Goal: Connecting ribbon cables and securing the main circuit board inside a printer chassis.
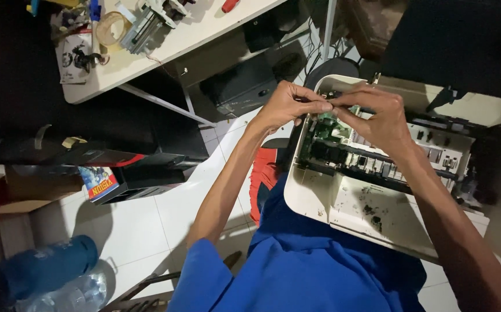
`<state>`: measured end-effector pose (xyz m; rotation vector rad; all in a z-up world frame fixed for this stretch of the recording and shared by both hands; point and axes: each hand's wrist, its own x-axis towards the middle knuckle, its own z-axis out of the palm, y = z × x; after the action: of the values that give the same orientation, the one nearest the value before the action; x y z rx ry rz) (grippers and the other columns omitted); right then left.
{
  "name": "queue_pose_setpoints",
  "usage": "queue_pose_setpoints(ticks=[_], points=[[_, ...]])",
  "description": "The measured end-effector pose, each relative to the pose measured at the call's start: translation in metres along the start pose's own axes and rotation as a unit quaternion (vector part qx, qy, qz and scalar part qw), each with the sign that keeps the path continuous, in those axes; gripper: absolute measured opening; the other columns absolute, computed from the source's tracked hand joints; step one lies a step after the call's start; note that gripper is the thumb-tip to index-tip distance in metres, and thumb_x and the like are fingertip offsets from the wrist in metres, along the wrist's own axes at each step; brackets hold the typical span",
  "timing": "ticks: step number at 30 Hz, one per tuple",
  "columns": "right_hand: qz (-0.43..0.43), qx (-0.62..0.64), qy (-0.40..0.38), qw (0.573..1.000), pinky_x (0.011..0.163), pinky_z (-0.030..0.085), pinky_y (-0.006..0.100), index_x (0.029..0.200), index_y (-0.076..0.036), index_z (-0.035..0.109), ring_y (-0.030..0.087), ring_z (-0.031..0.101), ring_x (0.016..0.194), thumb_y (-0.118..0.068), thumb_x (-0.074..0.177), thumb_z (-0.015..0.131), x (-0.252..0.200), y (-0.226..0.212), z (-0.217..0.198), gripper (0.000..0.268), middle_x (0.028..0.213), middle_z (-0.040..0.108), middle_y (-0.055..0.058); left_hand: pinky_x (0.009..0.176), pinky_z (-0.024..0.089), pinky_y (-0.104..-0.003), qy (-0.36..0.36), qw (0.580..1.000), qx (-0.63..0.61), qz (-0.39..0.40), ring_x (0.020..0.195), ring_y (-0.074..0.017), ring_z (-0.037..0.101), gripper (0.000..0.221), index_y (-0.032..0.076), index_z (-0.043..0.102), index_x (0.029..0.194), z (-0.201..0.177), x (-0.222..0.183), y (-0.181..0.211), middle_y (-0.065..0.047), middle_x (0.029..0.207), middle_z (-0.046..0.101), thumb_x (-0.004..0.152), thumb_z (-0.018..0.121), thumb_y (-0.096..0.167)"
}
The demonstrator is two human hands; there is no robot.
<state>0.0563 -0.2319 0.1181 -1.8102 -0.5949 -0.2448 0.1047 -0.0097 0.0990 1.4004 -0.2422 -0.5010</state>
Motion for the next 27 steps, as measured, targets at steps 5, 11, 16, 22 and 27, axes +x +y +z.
queue_pose_setpoints(ticks=[5, 11, 16, 22, 27], points=[[0.004, -0.023, 0.005, 1.000, 0.087, 0.058, 0.056, 0.111, -0.002, 0.079, 0.044, 0.074, 0.097, 0.005, 0.098, 0.083, -0.006, 0.007, 0.004, 0.015, 0.096, 0.076, 0.022, 0.041, 0.054, -0.015, -0.010, 1.000, 0.005, -0.009, 0.067, -0.0137, 0.074, 0.019, 0.005, 0.081, 0.097, 0.001, 0.001, 0.001, -0.018, 0.081, 0.078, 0.083, 0.089, 0.013], [0.033, -0.047, 0.011, 0.998, 0.084, 0.059, 0.057, 0.112, -0.001, 0.075, 0.045, 0.074, 0.096, -0.002, 0.101, 0.084, -0.011, 0.014, 0.009, 0.015, 0.095, 0.074, 0.022, 0.043, 0.057, -0.017, 0.018, 0.998, 0.048, 0.031, 0.067, -0.0154, 0.076, 0.017, 0.006, 0.080, 0.099, 0.009, -0.011, 0.002, -0.017, 0.080, 0.078, 0.085, 0.086, 0.015], [0.070, -0.037, 0.008, 0.997, 0.081, 0.060, 0.056, 0.111, 0.003, 0.073, 0.043, 0.074, 0.091, -0.005, 0.102, 0.083, -0.019, 0.035, 0.010, 0.016, 0.094, 0.073, 0.024, 0.064, 0.056, -0.029, 0.115, 0.941, 0.295, 0.118, 0.073, -0.0123, 0.069, 0.017, 0.025, 0.081, 0.099, 0.016, -0.029, -0.002, -0.002, 0.096, 0.075, 0.085, 0.085, 0.034], [0.094, -0.061, -0.043, 0.993, 0.071, 0.059, 0.059, 0.110, 0.007, 0.071, 0.049, 0.072, 0.087, -0.001, 0.099, 0.079, -0.021, 0.036, 0.018, 0.016, 0.091, 0.071, 0.029, 0.073, 0.058, -0.041, 0.156, 0.810, 0.539, 0.169, 0.097, -0.0282, 0.064, 0.015, 0.012, 0.076, 0.093, 0.037, -0.058, -0.024, -0.007, 0.112, 0.058, 0.085, 0.082, 0.023], [0.092, -0.118, -0.080, 0.986, 0.069, 0.059, 0.050, 0.108, 0.006, 0.074, 0.041, 0.072, 0.082, 0.003, 0.096, 0.077, -0.015, 0.019, 0.026, 0.013, 0.091, 0.070, 0.026, 0.087, 0.054, -0.051, 0.139, 0.748, 0.633, 0.142, 0.124, -0.0340, 0.051, 0.024, 0.010, 0.076, 0.107, 0.052, -0.078, -0.018, -0.011, 0.131, 0.052, 0.087, 0.080, 0.021]])
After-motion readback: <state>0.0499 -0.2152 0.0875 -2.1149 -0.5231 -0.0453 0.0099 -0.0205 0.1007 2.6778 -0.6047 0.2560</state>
